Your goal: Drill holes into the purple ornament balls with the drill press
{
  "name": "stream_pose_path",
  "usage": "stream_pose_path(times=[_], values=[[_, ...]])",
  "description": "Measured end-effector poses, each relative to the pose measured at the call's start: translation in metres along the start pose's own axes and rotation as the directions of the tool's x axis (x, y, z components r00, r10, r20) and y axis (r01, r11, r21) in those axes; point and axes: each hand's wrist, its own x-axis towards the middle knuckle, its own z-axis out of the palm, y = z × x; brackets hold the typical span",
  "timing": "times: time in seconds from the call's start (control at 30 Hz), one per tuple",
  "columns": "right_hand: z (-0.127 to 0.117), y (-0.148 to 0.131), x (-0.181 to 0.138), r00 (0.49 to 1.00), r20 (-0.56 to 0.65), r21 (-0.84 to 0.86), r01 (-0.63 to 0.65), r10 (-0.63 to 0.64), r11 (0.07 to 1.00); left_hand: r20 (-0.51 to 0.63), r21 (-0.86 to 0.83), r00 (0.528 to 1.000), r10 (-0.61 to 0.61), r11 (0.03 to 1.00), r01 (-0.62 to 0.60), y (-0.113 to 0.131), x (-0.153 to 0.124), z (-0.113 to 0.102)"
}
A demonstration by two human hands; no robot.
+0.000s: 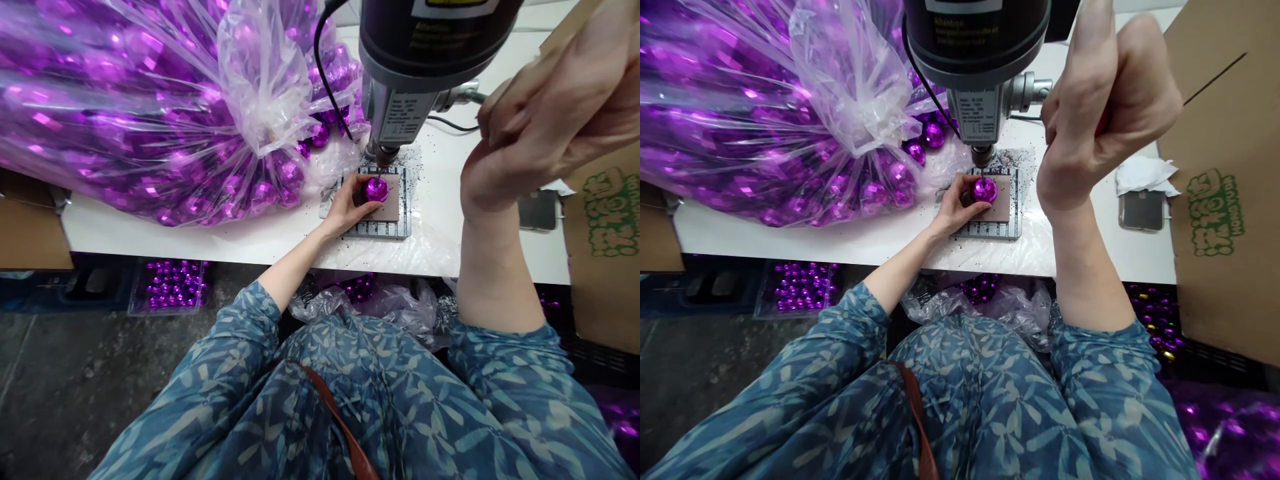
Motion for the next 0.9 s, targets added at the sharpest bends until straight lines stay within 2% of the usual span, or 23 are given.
stream_pose_path(times=[0.3, 0.53, 0.73, 0.9], values=[[0.002, 0.035, -0.015, 0.995, -0.06, 0.071, 0.083, -0.079, 0.994, 0.023, 0.003, 0.999, -0.045, 0.999, 0.045, 0.008, -0.001, -0.002], [0.002, 0.063, -0.023, 0.981, -0.123, -0.025, 0.151, -0.153, 0.988, 0.031, 0.032, 0.999, -0.03, 0.999, 0.029, 0.005, -0.001, -0.002], [-0.001, 0.095, -0.026, 0.979, -0.142, -0.131, 0.129, -0.147, 0.983, 0.003, 0.035, 0.999, -0.033, 0.999, 0.033, 0.007, -0.001, -0.003], [-0.001, 0.124, -0.024, 0.97, -0.136, -0.123, 0.183, -0.2, 0.975, -0.002, 0.035, 0.999, -0.046, 0.998, 0.046, 0.013, -0.001, -0.003]])
